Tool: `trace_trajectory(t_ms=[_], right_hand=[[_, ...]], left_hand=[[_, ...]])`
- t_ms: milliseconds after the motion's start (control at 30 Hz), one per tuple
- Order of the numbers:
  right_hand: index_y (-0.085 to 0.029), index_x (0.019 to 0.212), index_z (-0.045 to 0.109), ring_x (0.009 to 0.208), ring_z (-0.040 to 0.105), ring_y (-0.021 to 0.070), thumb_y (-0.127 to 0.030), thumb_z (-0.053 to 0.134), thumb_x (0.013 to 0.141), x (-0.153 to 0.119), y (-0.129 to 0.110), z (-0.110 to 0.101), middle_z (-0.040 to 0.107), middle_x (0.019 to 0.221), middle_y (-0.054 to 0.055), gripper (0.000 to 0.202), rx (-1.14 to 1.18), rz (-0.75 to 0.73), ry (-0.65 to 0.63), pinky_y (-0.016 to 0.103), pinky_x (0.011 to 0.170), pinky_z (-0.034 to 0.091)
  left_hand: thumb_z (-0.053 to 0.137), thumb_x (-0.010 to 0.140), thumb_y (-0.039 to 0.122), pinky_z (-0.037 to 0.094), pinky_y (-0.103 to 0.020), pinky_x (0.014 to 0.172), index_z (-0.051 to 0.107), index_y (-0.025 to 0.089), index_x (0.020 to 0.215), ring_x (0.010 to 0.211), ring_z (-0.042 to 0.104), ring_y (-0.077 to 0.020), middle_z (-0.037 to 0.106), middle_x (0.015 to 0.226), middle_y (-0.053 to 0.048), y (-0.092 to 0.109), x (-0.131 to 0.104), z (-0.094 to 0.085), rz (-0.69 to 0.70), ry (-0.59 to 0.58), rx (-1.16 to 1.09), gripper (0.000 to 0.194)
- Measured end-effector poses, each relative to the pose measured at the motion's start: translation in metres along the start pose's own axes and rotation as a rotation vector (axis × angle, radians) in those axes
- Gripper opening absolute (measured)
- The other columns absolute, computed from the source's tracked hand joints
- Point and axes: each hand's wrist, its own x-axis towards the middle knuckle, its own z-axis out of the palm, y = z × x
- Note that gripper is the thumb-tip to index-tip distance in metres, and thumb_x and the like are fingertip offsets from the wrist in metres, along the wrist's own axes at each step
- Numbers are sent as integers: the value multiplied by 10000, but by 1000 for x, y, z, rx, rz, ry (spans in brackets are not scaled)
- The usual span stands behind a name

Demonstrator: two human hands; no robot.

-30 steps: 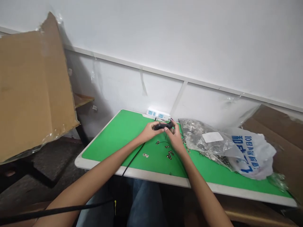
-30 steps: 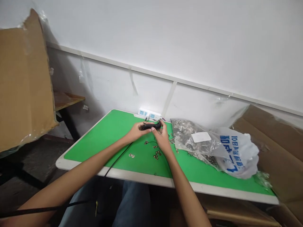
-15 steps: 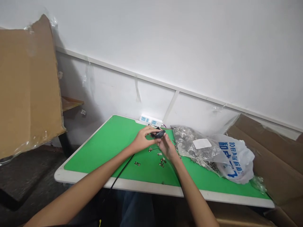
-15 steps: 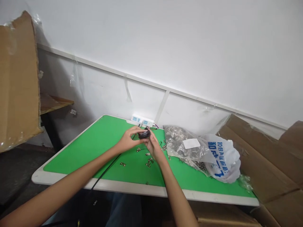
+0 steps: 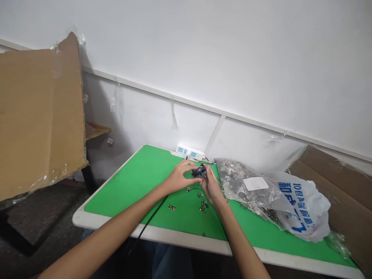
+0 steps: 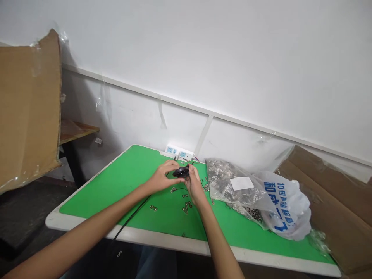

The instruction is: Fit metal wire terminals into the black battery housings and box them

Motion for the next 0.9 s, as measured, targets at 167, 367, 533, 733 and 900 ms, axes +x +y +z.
trace_trajectory(t_ms=[167,367,533,733,900], right_hand=[[-259,1077,738,985,699,299,-875,551,845,3,-3,-8,774,1018,68,684,-456,-101,120,432,867,574],[-202,943,785,925,679,320,-928,476,812,-3,-12,-17,783,885,96,800,-775,-193,136,449,872,532],[-182,975,799,968,693,357,-882,502,811,-3,-11,-29,788,966,125,778,-901,-149,145,473,885,538],[-188,1247,735,1195,662,442,-876,393,876,-6,-8,-38,754,1236,182,853,-942,-114,190,580,1020,509],[-186,1173,748,1176,679,422,-809,311,962,-5,2,-49,766,1170,179,790,-780,-201,51,582,1045,513]], left_hand=[[790,917,400,562,-442,924,693,226,1314,1055,654,-255,712,1133,-101,-5,-4,1,137,-112,92,444],[874,812,472,517,-456,1009,696,185,1221,1128,665,-287,732,1166,-120,-2,-7,8,97,-138,37,530],[874,805,470,410,-475,1181,608,203,1399,1326,594,-311,686,1365,-127,4,-5,7,-22,-212,139,703],[670,997,402,420,-440,1149,617,220,1425,1372,598,-262,710,1402,-73,8,-9,10,133,-341,333,467],[624,1022,500,500,-376,1081,706,189,1300,1270,684,-231,750,1327,-87,2,-7,13,115,-241,292,425]])
